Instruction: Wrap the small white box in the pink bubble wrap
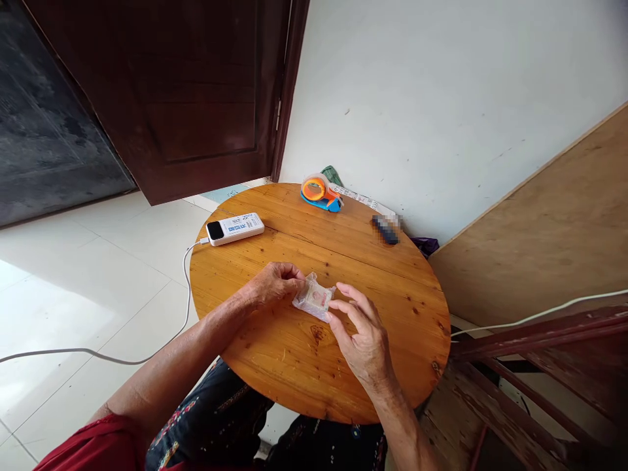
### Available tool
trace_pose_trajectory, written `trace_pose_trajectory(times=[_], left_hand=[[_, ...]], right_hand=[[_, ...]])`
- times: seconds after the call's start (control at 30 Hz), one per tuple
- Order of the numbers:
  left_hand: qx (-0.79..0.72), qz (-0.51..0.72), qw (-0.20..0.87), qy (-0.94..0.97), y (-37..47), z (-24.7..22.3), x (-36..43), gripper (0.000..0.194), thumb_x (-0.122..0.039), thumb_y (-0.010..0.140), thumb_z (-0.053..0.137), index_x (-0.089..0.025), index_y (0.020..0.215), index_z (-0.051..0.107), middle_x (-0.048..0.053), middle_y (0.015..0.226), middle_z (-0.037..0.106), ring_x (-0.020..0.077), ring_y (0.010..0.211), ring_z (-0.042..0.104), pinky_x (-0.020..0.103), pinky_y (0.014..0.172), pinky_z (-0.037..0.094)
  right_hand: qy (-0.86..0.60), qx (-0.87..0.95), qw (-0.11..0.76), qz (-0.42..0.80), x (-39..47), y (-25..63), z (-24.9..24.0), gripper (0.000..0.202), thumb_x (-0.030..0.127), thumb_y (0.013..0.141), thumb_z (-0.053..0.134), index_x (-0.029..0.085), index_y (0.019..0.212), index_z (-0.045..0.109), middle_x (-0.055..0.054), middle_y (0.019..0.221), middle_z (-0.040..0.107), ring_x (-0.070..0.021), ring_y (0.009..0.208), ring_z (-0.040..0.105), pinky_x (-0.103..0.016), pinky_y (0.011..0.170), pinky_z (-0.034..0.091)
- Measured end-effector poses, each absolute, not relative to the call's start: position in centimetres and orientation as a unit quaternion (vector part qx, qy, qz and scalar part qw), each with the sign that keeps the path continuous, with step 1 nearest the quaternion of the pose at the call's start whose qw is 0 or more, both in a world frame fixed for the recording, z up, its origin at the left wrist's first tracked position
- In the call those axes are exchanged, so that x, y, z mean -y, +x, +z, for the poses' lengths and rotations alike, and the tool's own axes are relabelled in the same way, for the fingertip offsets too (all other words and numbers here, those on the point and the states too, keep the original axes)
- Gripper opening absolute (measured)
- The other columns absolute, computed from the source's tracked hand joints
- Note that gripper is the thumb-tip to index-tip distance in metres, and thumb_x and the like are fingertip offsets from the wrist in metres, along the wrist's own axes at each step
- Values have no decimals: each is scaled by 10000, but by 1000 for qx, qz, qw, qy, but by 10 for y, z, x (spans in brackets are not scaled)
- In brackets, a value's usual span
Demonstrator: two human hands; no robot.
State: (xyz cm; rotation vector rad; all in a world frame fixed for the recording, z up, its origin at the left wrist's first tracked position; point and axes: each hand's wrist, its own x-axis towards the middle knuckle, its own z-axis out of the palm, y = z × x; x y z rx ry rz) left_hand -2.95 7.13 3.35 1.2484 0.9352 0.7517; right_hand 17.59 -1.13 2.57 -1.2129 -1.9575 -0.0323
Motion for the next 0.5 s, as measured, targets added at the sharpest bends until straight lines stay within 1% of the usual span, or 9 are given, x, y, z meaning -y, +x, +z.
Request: trace_pose_trajectory(times=[0.13, 0.23, 0.5], left_hand=[[-393, 318, 638, 580, -27, 30, -70, 211, -321, 640, 673, -137, 718, 606, -26, 633, 590, 81, 570, 481, 213, 556, 360], [-394, 302, 632, 595, -26, 27, -71, 213, -324, 640, 674, -140, 719, 599, -39, 619, 556, 83, 575, 463, 218, 556, 345], [-394, 283, 620, 616, -25, 22, -72, 187, -312, 658, 635, -141, 726, 598, -41, 641, 540, 89, 602, 447, 220, 557, 329]], right_hand=[[-467, 808, 356, -42, 2, 168, 33, 65, 224, 897, 619, 225, 945, 662, -108, 1213, 657, -275, 1072, 639, -441, 895, 492], [-472, 817, 326, -48, -1, 164, 37, 55, 212, 906, 600, 218, 931, 649, -96, 1141, 692, -264, 1009, 658, -422, 850, 471], [-465, 840, 275, -43, -3, 168, 50, 89, 199, 933, 587, 212, 914, 673, -62, 1087, 727, -234, 934, 666, -402, 842, 437]])
